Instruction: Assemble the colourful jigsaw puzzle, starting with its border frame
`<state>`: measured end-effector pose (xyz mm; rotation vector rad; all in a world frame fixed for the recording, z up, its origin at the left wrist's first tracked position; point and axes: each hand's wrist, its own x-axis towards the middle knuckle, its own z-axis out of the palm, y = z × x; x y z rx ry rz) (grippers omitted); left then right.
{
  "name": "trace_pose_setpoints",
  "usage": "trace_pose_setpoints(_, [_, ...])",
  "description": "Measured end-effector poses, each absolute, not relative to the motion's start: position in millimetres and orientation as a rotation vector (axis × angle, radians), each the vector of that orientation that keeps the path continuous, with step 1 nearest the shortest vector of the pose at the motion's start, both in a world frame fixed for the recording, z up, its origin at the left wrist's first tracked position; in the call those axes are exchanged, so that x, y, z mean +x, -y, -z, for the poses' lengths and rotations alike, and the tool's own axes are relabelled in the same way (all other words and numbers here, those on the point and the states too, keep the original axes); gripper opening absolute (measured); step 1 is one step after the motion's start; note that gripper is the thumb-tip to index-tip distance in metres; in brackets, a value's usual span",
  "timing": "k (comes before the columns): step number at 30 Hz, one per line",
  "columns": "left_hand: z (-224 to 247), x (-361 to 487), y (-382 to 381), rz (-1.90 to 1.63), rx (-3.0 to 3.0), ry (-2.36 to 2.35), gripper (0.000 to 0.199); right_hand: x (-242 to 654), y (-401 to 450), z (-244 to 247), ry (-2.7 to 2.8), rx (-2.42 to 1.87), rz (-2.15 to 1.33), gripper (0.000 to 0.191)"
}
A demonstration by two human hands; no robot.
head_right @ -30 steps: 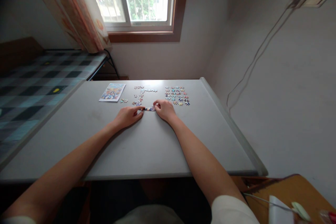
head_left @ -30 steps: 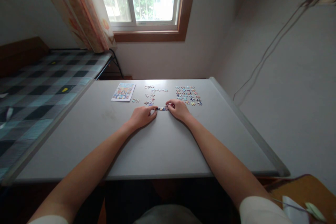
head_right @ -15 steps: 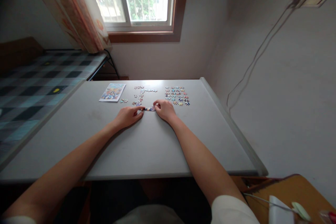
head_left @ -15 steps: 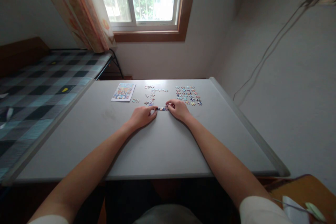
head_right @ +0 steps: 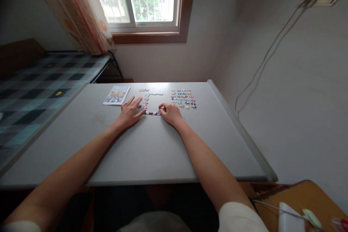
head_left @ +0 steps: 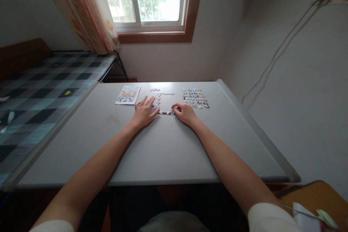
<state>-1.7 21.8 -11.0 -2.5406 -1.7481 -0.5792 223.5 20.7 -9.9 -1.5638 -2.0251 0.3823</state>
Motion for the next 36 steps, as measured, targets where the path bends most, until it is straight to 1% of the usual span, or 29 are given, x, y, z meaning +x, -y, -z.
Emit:
trace_pose_setpoints(3, [13.0,-1.4,-23.6,0.511,-2.566,1.765,0.059,223.7,-20.7,10.3,2.024,-1.558,-0.382,0.022])
trace_pose_setpoints(8, [12.4,-1.4,-24.4,0.504,-2.595,1.807,0.055,224.4,-20.7,9.8,2.029,-1.559,-0.375,0.022])
trace_pose_setpoints(18, [1.0,-14.4,-22.6,0.750,-2.333,1.851,0.034,224.8,-21.0,10.4,2.034,-1.547,-0.386,0.023])
trace_pose_setpoints(23, [6.3,-27.1,-33.0,0.694,-2.304,1.867,0.039,225.1,-20.6,9.7,2.038,-1.550,-0.386,0.024])
trace_pose_setpoints(26, [11.2,-31.3,-36.3,0.636,-2.362,1.907,0.033,225.3,-20.6,10.2,2.041,-1.546,-0.379,0.023])
trace_pose_setpoints(36, [11.7,-38.7,-41.9,0.780,-2.345,2.041,0.021,225.3,-21.5,11.1,2.041,-1.543,-0.384,0.023])
